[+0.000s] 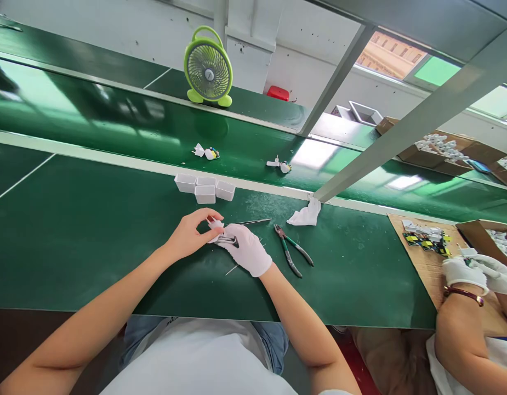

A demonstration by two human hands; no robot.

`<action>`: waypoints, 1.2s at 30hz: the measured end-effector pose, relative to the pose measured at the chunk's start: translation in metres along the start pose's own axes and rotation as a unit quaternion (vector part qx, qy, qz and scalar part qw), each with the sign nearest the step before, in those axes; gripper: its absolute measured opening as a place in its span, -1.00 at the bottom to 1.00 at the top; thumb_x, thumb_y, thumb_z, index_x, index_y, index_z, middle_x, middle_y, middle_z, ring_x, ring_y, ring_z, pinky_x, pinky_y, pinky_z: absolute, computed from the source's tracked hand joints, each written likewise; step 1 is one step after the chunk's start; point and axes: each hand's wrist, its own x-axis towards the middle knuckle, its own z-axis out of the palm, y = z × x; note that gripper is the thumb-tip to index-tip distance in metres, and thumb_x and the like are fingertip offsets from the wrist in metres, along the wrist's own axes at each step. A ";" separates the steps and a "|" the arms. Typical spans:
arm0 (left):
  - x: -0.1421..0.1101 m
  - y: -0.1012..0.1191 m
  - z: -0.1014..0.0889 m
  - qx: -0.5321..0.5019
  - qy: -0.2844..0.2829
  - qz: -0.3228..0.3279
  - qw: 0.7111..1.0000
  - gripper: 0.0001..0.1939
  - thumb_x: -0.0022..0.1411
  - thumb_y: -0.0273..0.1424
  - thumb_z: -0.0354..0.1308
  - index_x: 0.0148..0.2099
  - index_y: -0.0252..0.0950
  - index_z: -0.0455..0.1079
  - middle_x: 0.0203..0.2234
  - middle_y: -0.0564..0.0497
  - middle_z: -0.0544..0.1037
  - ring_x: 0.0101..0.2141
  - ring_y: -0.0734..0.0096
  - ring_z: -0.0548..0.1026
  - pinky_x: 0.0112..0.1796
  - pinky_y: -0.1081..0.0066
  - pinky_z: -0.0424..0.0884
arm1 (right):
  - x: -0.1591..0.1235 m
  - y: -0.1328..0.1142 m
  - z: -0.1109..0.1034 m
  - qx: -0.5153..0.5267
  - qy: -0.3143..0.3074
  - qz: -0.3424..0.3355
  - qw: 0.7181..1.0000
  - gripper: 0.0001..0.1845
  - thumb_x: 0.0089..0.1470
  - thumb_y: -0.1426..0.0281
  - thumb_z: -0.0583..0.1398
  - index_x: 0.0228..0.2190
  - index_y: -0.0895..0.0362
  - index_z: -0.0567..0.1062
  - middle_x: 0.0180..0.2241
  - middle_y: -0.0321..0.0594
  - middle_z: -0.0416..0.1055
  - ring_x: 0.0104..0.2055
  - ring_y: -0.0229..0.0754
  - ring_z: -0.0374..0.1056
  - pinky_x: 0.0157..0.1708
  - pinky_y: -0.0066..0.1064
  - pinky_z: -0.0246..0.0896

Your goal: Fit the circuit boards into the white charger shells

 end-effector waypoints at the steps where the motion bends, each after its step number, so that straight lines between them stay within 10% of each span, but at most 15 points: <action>1: -0.001 0.000 0.000 0.001 -0.016 0.014 1.000 -0.56 0.22 -0.01 0.25 -0.01 -0.22 0.43 -0.07 -0.07 0.56 -0.13 0.19 0.55 -0.28 0.33 0.53 | 0.000 -0.001 -0.001 -0.002 0.000 0.003 1.000 -0.76 0.15 0.40 0.30 -0.12 0.04 0.47 -0.18 -0.16 0.54 -0.17 -0.07 0.52 -0.15 -0.22 0.53; 9: -0.002 0.000 0.010 0.020 -0.060 0.058 0.996 -0.38 0.18 -0.08 0.34 0.21 -0.15 0.32 0.08 -0.11 0.51 0.09 0.04 0.47 0.11 0.00 0.41 | 0.000 -0.001 -0.004 -0.001 -0.019 -0.019 1.000 -0.75 0.15 0.46 0.22 -0.11 0.02 0.47 -0.17 -0.18 0.54 -0.18 -0.10 0.51 -0.19 -0.26 0.52; 18: -0.002 0.001 0.015 -0.064 -0.043 0.009 0.997 -0.09 0.02 0.03 0.41 0.32 -0.12 0.14 0.31 -0.22 0.26 0.24 -0.15 0.34 0.09 -0.03 0.42 | 0.002 0.004 -0.003 -0.002 0.005 -0.112 0.994 -0.71 0.21 0.49 0.14 -0.05 0.02 0.43 -0.06 -0.06 0.49 -0.02 -0.05 0.48 -0.12 -0.20 0.50; 22: 0.001 -0.011 0.003 -0.209 0.098 0.063 0.971 -0.26 0.36 0.11 -0.02 0.38 -0.17 -0.07 0.22 -0.23 0.40 0.18 0.07 0.41 0.19 -0.01 0.30 | -0.003 -0.006 -0.016 -0.001 0.035 -0.102 0.994 -0.78 0.20 0.52 0.17 -0.14 0.01 0.44 -0.11 -0.11 0.49 0.00 -0.02 0.46 -0.05 -0.11 0.47; 26: 0.001 -0.014 -0.005 -0.261 0.196 0.086 0.941 -0.46 0.45 0.04 -0.10 0.26 -0.20 0.08 0.10 -0.17 0.50 0.09 0.19 0.48 0.14 0.11 0.34 | -0.011 -0.010 -0.019 0.012 0.228 -0.093 0.969 -0.81 0.14 0.50 0.23 -0.24 -0.01 0.38 -0.17 -0.13 0.46 -0.04 0.10 0.45 -0.03 0.11 0.40; 31: -0.002 -0.010 -0.003 -0.249 0.187 0.142 0.939 -0.47 0.46 0.01 -0.09 0.26 -0.22 0.10 0.09 -0.20 0.51 0.08 0.16 0.49 0.10 0.10 0.36 | -0.005 -0.013 0.001 -0.062 -0.012 -0.073 0.995 -0.75 0.27 0.53 0.10 -0.07 0.01 0.39 -0.10 -0.08 0.45 -0.04 0.00 0.45 -0.11 -0.12 0.46; 36: -0.003 -0.011 0.001 -0.223 0.155 0.161 0.949 -0.52 0.49 -0.07 -0.10 0.27 -0.24 0.12 0.07 -0.21 0.50 0.04 0.18 0.50 0.07 0.11 0.37 | -0.005 -0.011 0.004 -0.071 0.009 -0.077 0.994 -0.74 0.28 0.52 0.10 -0.02 0.04 0.34 -0.04 -0.04 0.43 0.00 -0.01 0.43 -0.14 -0.17 0.46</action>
